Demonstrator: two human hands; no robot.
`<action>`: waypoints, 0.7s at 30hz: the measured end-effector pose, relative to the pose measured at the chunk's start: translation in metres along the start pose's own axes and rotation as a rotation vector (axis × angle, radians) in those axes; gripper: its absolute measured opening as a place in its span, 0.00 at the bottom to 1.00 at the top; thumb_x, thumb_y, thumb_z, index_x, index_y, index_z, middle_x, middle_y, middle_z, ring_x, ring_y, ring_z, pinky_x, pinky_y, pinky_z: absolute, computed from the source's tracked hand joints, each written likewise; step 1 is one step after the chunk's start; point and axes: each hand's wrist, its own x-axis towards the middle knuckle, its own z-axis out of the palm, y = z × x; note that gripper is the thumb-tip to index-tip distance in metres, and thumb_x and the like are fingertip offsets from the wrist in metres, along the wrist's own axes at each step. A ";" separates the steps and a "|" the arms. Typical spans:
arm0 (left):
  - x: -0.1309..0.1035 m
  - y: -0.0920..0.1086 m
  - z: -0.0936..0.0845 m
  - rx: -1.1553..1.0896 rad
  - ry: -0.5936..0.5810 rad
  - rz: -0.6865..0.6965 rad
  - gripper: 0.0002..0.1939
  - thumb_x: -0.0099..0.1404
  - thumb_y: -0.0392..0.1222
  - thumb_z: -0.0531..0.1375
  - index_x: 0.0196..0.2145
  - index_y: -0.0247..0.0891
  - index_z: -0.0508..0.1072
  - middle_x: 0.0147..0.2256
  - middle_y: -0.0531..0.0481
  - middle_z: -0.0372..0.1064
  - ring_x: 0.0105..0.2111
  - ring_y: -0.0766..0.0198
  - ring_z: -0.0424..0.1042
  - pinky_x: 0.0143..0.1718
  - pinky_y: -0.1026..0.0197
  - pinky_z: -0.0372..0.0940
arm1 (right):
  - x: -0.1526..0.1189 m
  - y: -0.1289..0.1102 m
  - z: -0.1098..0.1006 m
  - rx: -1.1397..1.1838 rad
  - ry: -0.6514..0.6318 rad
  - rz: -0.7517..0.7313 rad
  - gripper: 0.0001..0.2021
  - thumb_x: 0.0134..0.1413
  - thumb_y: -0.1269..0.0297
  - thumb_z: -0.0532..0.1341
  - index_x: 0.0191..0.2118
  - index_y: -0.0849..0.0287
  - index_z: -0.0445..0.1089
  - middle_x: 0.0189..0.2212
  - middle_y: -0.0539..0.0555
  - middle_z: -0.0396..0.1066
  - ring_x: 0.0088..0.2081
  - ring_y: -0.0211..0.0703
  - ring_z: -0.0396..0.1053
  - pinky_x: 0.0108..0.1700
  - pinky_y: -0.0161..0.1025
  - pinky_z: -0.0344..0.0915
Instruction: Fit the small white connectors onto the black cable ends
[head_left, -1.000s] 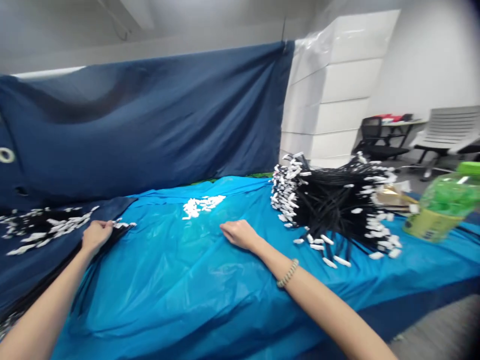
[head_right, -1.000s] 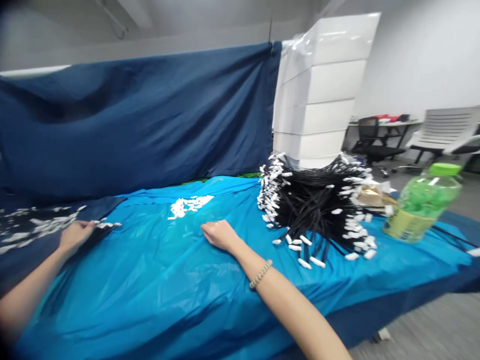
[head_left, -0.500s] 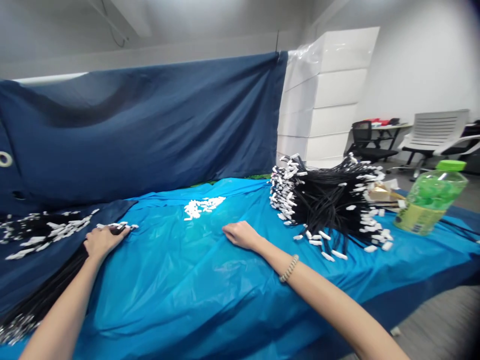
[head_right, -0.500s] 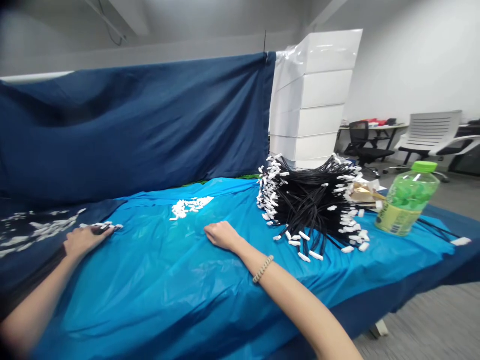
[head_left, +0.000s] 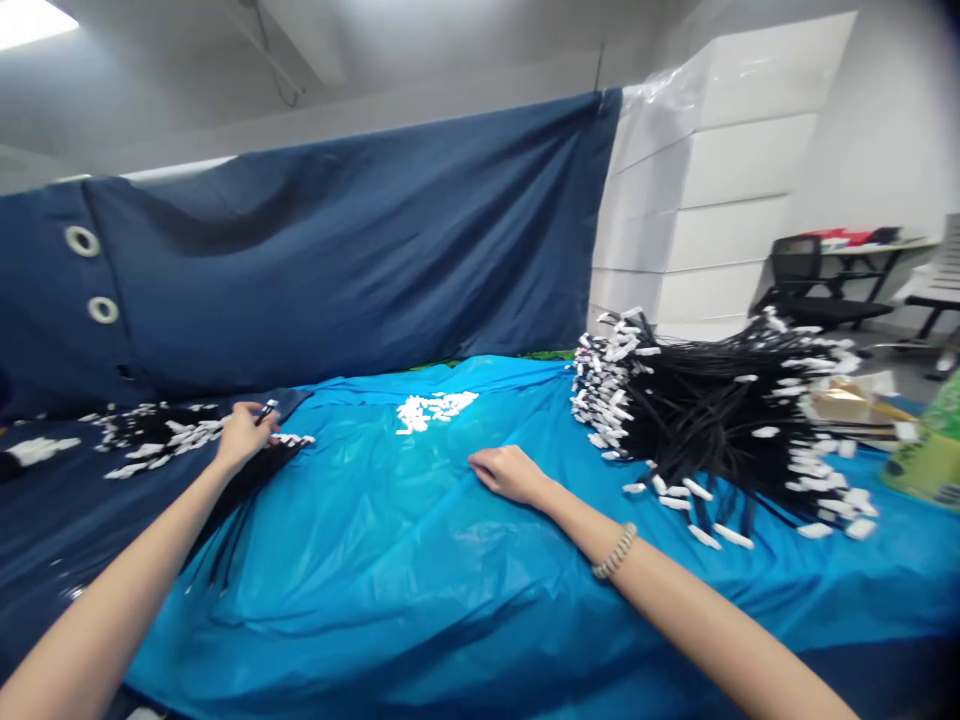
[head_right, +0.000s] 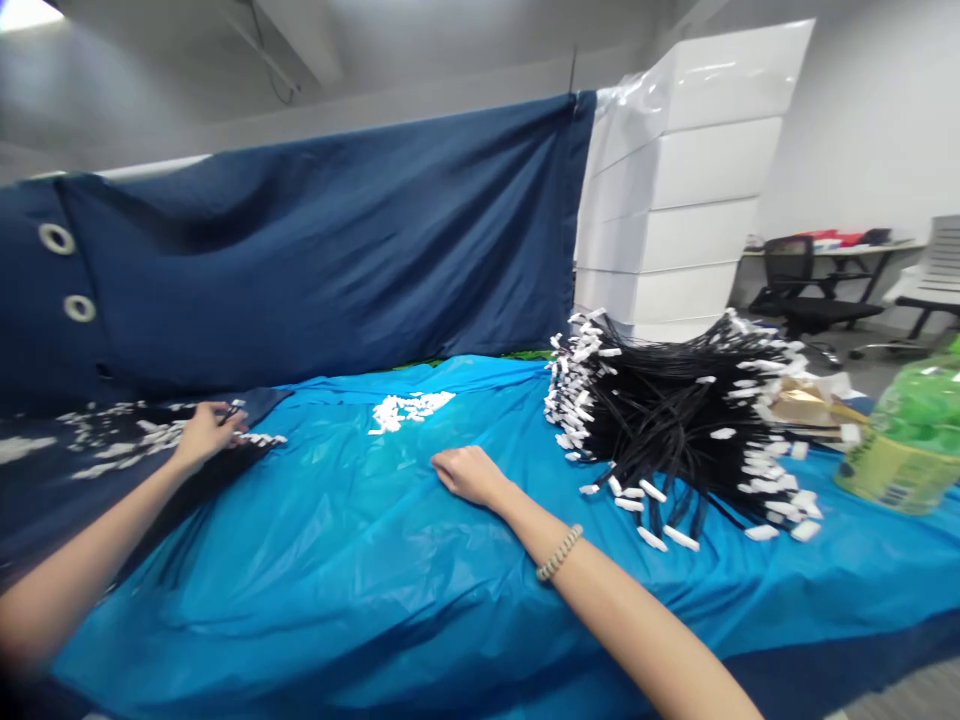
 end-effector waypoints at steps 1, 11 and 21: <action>-0.002 0.004 -0.005 0.008 -0.001 0.012 0.21 0.58 0.45 0.49 0.46 0.28 0.57 0.25 0.48 0.70 0.21 0.65 0.68 0.27 0.65 0.61 | 0.000 -0.001 0.001 0.008 0.000 -0.011 0.11 0.57 0.66 0.48 0.39 0.59 0.66 0.34 0.54 0.69 0.34 0.37 0.66 0.33 0.31 0.53; 0.022 0.074 -0.084 0.280 0.519 0.038 0.18 0.65 0.40 0.37 0.49 0.36 0.56 0.41 0.39 0.66 0.42 0.55 0.66 0.39 0.56 0.57 | -0.004 -0.001 0.009 0.083 0.020 -0.080 0.13 0.57 0.67 0.47 0.40 0.59 0.67 0.35 0.55 0.69 0.35 0.39 0.67 0.35 0.32 0.57; 0.036 0.108 -0.106 0.618 0.308 0.351 0.16 0.61 0.31 0.43 0.45 0.27 0.61 0.38 0.33 0.66 0.42 0.51 0.66 0.39 0.55 0.57 | -0.006 0.004 0.012 0.109 0.062 -0.108 0.13 0.56 0.65 0.48 0.40 0.58 0.67 0.37 0.51 0.69 0.36 0.41 0.68 0.35 0.33 0.60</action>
